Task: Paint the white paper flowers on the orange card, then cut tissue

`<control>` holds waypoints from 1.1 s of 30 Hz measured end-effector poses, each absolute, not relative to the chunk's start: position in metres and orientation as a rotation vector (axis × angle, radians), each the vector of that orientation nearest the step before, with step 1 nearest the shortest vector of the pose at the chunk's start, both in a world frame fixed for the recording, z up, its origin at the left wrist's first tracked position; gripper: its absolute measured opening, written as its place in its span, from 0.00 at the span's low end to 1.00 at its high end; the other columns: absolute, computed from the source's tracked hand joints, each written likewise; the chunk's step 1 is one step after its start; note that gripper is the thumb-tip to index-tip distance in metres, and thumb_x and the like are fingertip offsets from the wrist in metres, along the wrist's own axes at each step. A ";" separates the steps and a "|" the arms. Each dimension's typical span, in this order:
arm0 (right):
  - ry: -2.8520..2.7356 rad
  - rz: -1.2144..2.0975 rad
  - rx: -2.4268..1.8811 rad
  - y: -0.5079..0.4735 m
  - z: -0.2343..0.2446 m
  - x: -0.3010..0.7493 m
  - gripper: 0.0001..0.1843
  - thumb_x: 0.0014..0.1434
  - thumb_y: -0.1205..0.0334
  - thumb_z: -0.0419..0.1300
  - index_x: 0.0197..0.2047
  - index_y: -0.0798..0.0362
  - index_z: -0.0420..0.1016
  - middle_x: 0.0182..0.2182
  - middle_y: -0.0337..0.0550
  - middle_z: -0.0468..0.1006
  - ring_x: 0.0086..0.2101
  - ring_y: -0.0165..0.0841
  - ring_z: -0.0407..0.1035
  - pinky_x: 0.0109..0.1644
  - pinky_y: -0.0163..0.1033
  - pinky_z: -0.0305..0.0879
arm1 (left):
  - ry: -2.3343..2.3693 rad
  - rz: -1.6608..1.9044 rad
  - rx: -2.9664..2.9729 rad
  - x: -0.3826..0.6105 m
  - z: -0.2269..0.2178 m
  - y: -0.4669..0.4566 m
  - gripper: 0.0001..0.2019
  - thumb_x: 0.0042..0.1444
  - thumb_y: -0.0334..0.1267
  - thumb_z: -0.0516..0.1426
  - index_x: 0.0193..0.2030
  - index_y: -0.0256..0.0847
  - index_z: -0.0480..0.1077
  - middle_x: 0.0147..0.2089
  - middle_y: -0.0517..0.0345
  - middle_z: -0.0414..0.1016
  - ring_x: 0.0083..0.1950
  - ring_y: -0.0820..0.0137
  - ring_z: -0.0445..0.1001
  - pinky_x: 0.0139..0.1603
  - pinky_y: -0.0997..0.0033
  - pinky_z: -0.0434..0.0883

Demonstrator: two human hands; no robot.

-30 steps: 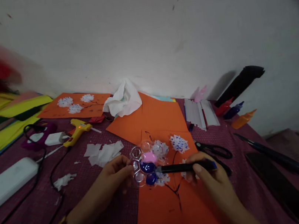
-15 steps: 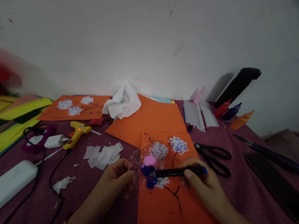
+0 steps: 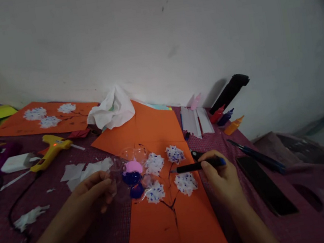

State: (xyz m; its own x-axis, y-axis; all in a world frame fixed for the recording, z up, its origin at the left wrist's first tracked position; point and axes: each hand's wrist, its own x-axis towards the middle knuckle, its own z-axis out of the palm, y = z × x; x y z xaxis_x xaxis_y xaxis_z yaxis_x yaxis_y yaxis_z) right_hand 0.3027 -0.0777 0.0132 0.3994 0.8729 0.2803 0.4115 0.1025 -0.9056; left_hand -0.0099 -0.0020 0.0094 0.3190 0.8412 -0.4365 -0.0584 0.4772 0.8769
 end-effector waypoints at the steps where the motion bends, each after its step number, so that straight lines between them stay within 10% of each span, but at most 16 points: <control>1: -1.251 0.470 -1.548 -0.077 0.014 0.304 0.03 0.58 0.64 0.57 0.31 0.50 0.71 0.21 0.34 0.67 0.21 0.29 0.60 0.23 0.33 0.55 | 1.092 0.723 0.902 -0.011 0.012 -0.002 0.14 0.45 0.44 0.66 0.28 0.42 0.65 0.22 0.67 0.65 0.21 0.77 0.59 0.18 0.79 0.58; 33: -1.492 0.530 -1.645 -0.075 0.018 0.292 0.04 0.53 0.64 0.54 0.27 0.51 0.67 0.20 0.35 0.67 0.22 0.29 0.60 0.24 0.33 0.56 | 1.102 0.757 0.948 -0.017 0.011 0.002 0.10 0.47 0.41 0.65 0.28 0.41 0.68 0.22 0.65 0.66 0.22 0.77 0.61 0.18 0.79 0.59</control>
State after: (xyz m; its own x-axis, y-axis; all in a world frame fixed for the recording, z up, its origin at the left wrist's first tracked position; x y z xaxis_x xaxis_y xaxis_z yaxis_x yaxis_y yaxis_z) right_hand 0.2916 -0.0751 0.0180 0.2046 0.9543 0.2180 0.6028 0.0526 -0.7961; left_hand -0.0169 0.0019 0.0107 0.2895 0.8762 -0.3853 -0.0451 0.4146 0.9089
